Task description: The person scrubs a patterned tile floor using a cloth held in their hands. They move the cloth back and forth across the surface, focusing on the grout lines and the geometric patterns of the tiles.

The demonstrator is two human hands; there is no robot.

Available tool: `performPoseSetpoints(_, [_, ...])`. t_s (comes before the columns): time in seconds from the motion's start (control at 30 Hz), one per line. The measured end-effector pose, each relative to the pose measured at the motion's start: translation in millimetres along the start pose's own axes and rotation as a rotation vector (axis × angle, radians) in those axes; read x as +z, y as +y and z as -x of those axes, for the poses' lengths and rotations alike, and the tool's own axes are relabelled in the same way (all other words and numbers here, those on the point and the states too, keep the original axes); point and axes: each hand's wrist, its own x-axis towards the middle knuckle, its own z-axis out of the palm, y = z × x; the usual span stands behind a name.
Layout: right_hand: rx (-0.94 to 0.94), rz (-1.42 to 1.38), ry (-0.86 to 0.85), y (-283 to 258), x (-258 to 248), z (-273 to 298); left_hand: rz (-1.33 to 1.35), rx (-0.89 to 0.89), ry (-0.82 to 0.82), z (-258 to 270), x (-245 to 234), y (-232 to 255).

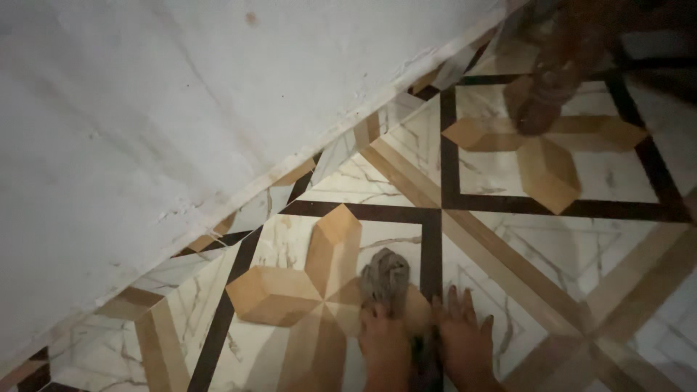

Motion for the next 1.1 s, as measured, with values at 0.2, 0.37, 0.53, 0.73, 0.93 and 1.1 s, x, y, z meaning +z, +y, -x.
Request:
performPoseSetpoints(0.2, [0.165, 0.033, -0.229, 34, -30, 36, -0.155, 0.152, -0.123, 5, -40, -1])
performPoseSetpoints(0.37, [0.334, -0.082, -0.256, 104, -68, 68, 0.071, -0.051, 0.046, 0, -15, -2])
performPoseSetpoints(0.53, [0.319, -0.047, -0.3, 124, -55, 84, 0.044, -0.043, 0.131, -18, -6, -9])
performPoseSetpoints(0.73, [0.295, -0.023, -0.311, 136, -51, 86, 0.034, -0.031, 0.145, -44, -16, 9])
performPoseSetpoints(0.93, [0.292, 0.013, -0.35, 140, -48, 73, -0.147, 0.179, -0.034, -32, 7, 97])
performPoseSetpoints(1.1, [0.286, 0.05, -0.263, 161, 3, 61, -0.162, 0.613, 0.008, 36, 49, 175])
